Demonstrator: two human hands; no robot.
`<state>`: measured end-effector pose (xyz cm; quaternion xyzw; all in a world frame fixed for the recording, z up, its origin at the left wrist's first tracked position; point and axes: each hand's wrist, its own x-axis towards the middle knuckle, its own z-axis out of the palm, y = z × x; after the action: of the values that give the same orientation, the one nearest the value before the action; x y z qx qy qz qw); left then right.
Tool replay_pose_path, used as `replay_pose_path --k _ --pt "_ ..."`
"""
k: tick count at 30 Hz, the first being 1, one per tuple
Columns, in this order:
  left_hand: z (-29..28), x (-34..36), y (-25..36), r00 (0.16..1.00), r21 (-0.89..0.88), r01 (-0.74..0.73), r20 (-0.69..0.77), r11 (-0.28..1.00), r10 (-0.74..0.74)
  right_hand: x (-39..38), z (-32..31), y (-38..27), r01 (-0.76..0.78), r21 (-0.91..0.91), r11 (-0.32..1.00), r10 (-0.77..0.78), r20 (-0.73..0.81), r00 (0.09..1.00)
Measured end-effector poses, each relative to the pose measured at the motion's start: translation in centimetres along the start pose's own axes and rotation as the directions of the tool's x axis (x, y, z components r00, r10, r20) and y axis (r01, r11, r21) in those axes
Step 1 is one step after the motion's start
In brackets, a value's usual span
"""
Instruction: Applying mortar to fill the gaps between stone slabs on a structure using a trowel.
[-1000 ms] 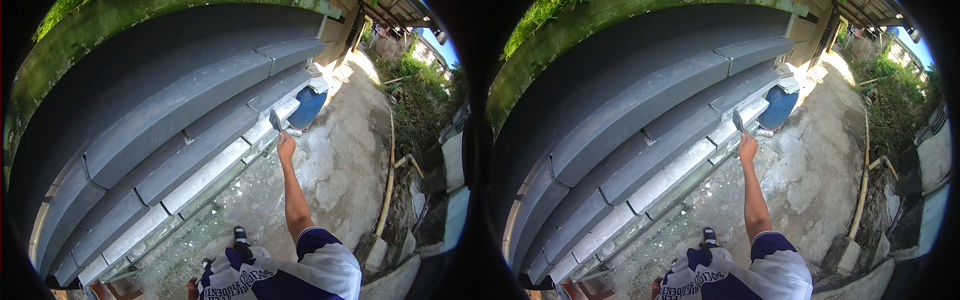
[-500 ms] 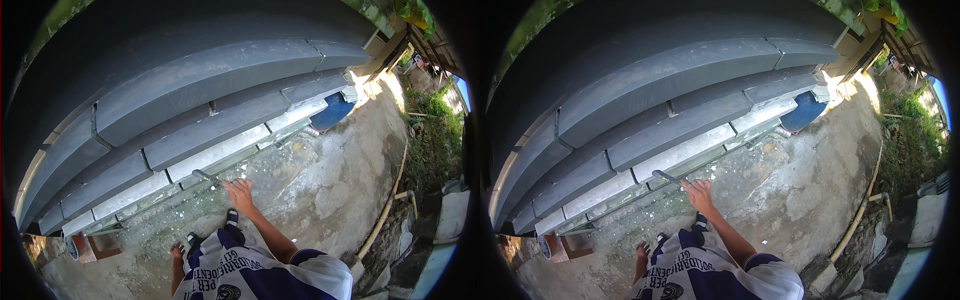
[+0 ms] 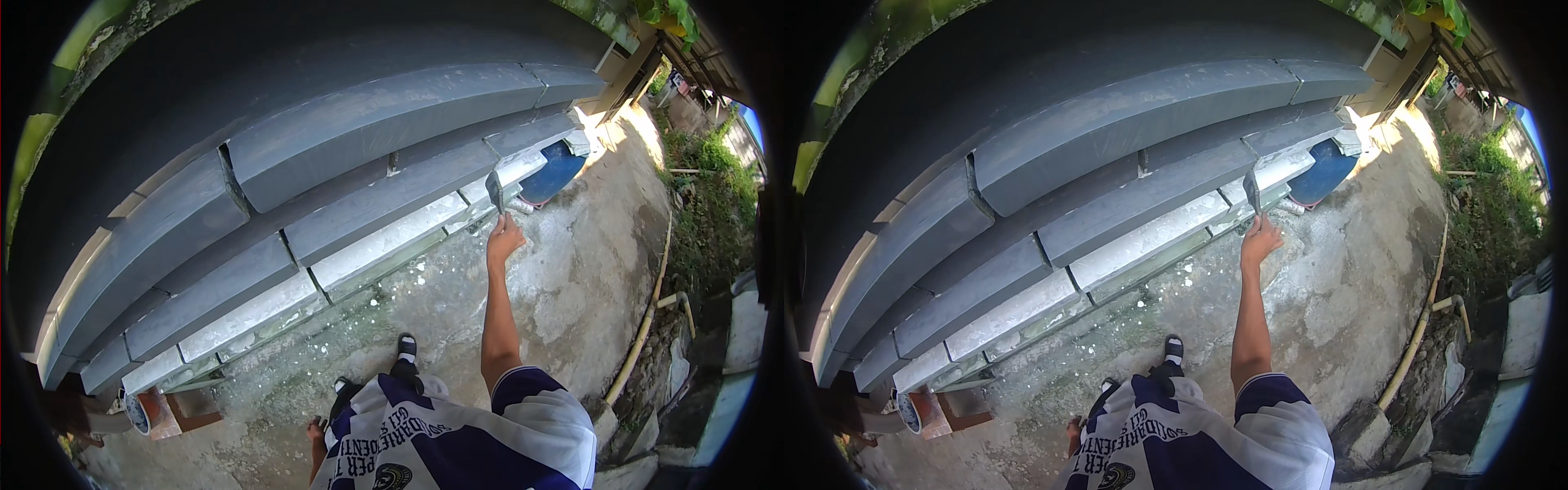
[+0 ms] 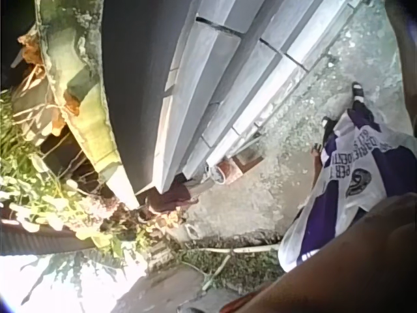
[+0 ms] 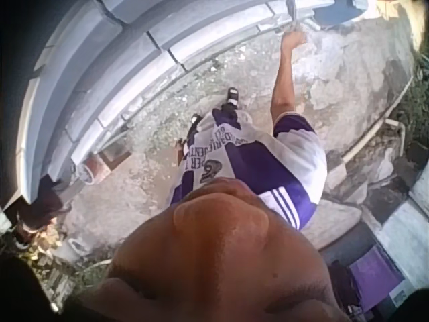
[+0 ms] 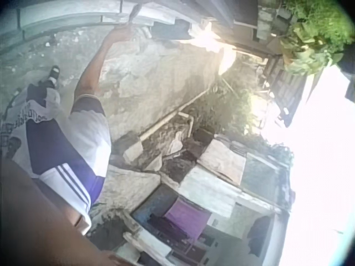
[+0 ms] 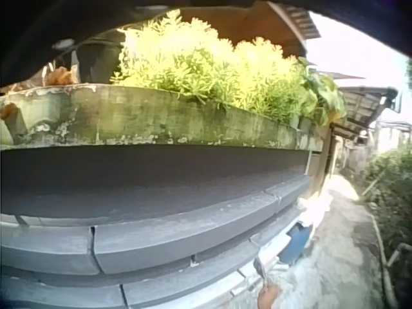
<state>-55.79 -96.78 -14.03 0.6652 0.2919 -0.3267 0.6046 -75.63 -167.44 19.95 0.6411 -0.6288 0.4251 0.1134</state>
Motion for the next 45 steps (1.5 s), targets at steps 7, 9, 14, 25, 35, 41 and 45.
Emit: replay_pose_path --k 7,9,14,25,35,41,45 --pt "-1.0 -4.4 6.8 0.992 -0.043 0.032 -0.118 0.999 -0.037 -8.5 -4.1 -14.3 -0.045 0.175 0.983 0.029 0.094 0.995" --pt "-2.0 -3.9 7.9 0.995 -0.063 0.040 -0.091 0.997 -0.046 -13.4 -6.9 -18.6 -0.052 0.270 0.961 0.006 0.169 0.986" --pt "-3.0 -1.7 9.1 0.999 -0.017 0.016 0.043 1.000 -0.015 -25.1 -13.9 -24.0 0.062 0.491 0.869 -0.248 0.325 0.913" --pt "-5.9 2.3 11.4 0.989 0.259 -0.121 0.109 0.958 0.095 -27.1 -18.8 -19.5 0.121 0.682 0.721 -0.394 0.259 0.882" --pt "13.2 -7.0 23.3 0.184 0.261 -0.965 0.766 -0.037 0.616 -30.4 -21.8 -9.8 -0.119 0.398 0.910 -0.091 0.469 0.879" --pt "28.8 -8.4 24.8 0.085 0.262 -0.931 0.833 -0.254 0.546 -29.0 -24.2 -6.4 -0.135 0.341 0.930 -0.032 0.444 0.896" --pt "38.3 -9.1 24.8 0.123 0.356 -0.889 0.791 -0.288 0.600 -26.7 -24.9 -3.3 -0.264 0.264 0.928 0.122 0.456 0.882"
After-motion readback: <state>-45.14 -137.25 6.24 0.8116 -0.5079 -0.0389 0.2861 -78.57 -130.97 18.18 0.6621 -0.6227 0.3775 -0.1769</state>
